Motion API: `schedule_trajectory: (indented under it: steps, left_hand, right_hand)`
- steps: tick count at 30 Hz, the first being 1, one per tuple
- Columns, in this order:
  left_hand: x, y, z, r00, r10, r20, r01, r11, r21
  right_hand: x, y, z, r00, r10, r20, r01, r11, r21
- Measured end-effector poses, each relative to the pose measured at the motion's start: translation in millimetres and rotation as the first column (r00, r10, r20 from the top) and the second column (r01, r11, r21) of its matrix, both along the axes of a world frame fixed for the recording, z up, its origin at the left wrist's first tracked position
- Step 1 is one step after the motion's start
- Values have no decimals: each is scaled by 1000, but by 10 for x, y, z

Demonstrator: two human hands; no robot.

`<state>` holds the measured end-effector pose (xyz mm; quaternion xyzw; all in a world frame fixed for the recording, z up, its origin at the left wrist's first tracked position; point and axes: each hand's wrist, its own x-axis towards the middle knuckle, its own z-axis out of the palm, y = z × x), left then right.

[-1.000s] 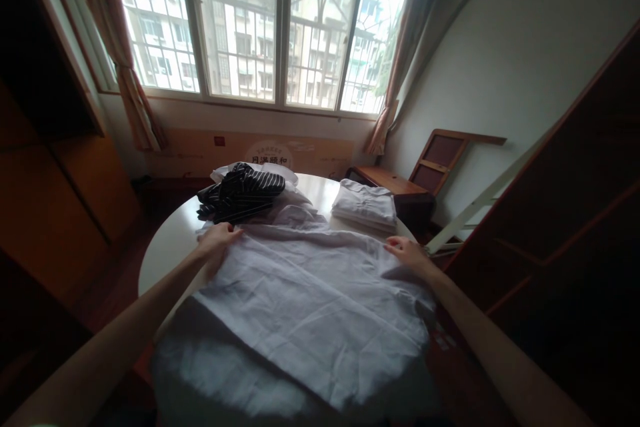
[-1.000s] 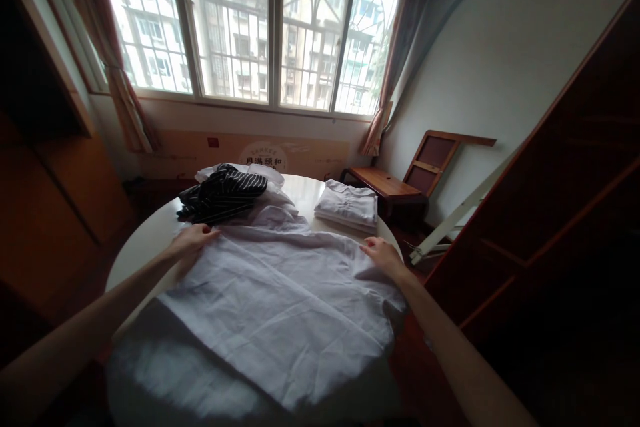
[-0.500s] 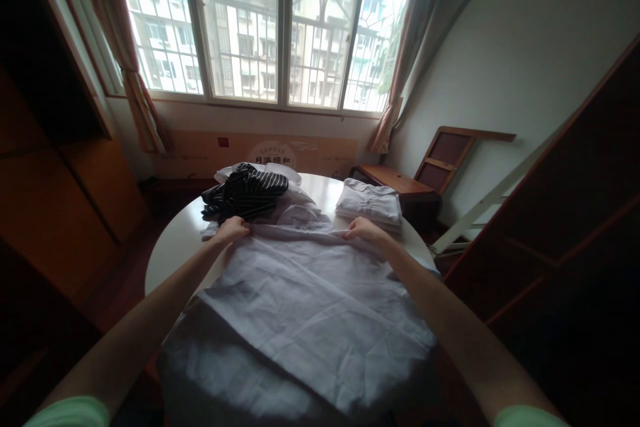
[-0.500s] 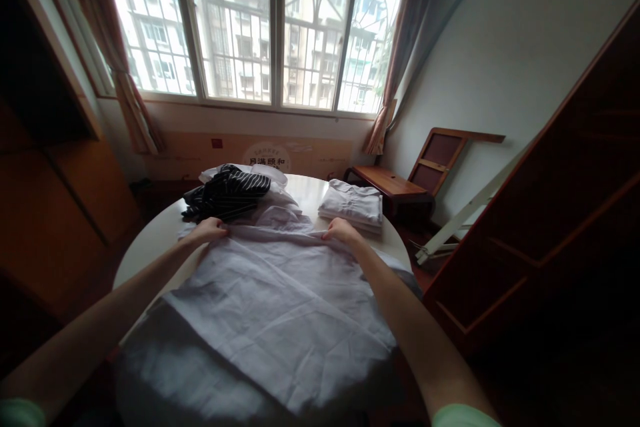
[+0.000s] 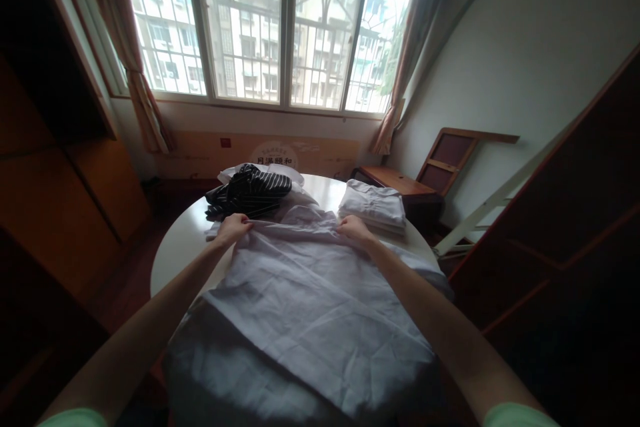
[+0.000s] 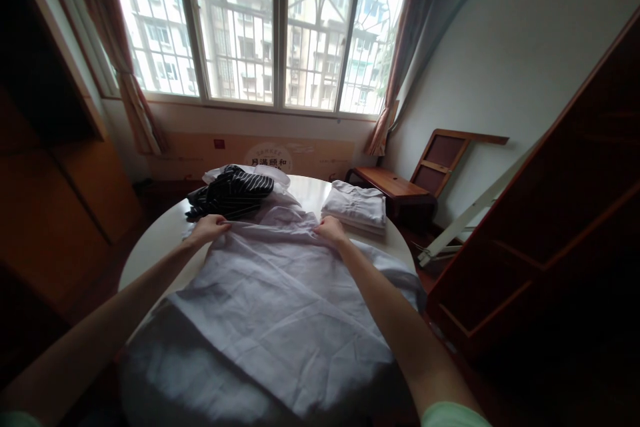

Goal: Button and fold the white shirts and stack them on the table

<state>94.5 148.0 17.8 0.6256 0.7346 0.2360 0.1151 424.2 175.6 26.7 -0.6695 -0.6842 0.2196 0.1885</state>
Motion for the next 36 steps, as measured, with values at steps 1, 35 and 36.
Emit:
schedule_trajectory:
  steps: [1,35,36]
  left_hand:
    - [-7,-23,23,1000,5,18,-5,1000,14]
    - [-475,-131,-276,996,-52,-68,65,976,208]
    - [-494,-170,-265,997,-45,-67,55,988,144]
  right_hand:
    - [-19,-28,-1,999,-49,10,48,997,52]
    - [599,-689,142,974,217,60,-222,971,92]
    - [681,-816,122,961,254,107,-262,962,71]
